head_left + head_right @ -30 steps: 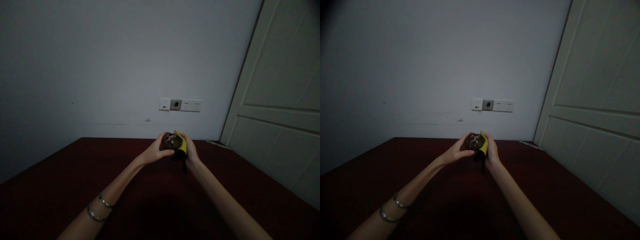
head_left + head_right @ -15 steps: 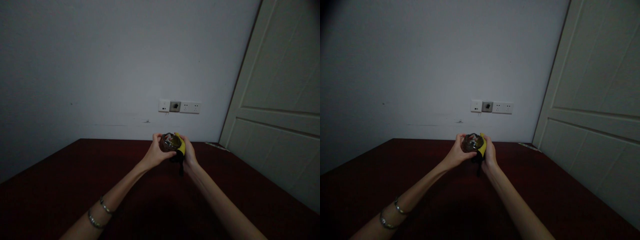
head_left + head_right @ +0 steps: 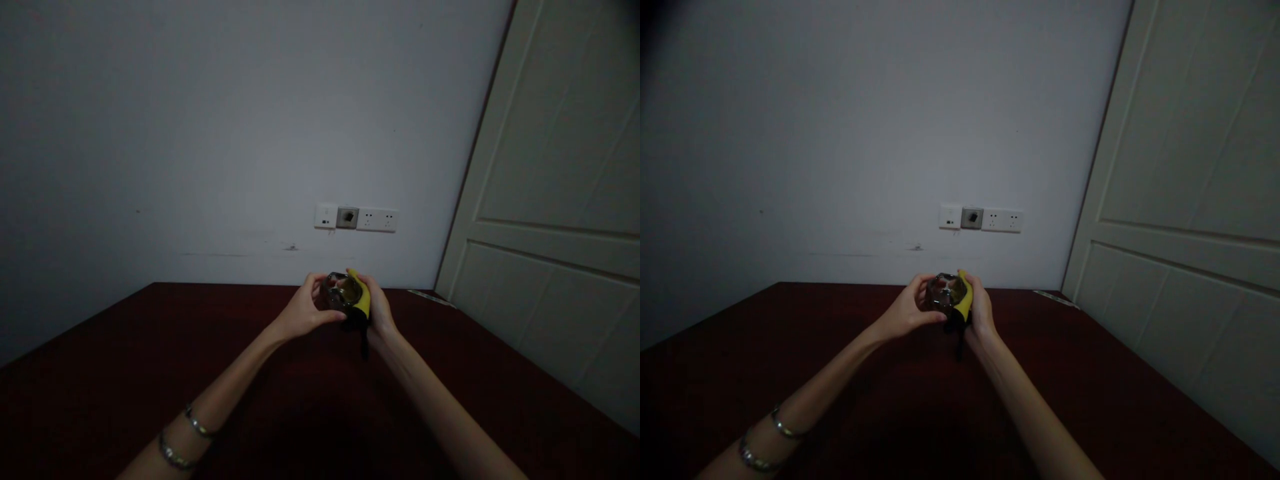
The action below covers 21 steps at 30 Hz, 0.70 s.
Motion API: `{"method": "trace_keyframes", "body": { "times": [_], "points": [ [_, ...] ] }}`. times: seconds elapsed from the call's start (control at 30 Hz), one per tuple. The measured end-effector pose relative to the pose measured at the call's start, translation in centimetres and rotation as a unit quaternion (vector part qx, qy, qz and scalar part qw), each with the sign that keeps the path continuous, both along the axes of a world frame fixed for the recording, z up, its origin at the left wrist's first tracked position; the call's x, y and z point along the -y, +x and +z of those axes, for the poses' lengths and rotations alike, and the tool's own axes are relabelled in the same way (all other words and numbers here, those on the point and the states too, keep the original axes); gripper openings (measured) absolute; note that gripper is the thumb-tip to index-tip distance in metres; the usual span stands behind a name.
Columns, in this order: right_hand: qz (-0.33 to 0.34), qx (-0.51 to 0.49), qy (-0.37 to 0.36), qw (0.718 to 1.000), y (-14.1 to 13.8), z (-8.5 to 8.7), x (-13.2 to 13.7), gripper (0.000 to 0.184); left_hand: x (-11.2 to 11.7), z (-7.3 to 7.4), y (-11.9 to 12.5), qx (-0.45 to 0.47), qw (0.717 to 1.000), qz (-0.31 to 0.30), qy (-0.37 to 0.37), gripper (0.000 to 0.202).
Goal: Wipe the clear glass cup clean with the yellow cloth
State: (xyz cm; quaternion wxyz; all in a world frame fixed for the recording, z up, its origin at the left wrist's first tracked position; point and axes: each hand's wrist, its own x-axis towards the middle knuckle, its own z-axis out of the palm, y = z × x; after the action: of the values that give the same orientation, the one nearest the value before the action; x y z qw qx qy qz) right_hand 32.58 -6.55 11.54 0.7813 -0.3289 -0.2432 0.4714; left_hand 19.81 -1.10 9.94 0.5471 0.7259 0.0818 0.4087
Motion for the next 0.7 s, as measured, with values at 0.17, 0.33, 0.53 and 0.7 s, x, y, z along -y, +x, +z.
{"method": "trace_keyframes", "body": {
  "times": [0.17, 0.33, 0.53, 0.7],
  "points": [
    [-0.022, -0.021, 0.009, 1.0, -0.1, 0.0, -0.1, 0.014, 0.4, -1.2, 1.2, 0.037, 0.998, 0.044, -0.022, 0.07],
    [-0.021, -0.008, 0.011, 1.0, 0.1, -0.1, -0.2, 0.015, 0.3, -1.1, 0.9, 0.01, 1.0, 0.008, 0.015, 0.08],
    [0.0, -0.013, -0.025, 1.0, 0.0, 0.1, -0.1, 0.022, -0.2, 0.3, -0.4, -0.019, 0.999, -0.045, 0.019, 0.067],
    [0.01, -0.017, -0.018, 1.0, -0.3, 0.2, 0.1, 0.019, -0.7, -0.4, -0.1, -0.012, 1.0, -0.019, -0.006, 0.067]
  ]
}}
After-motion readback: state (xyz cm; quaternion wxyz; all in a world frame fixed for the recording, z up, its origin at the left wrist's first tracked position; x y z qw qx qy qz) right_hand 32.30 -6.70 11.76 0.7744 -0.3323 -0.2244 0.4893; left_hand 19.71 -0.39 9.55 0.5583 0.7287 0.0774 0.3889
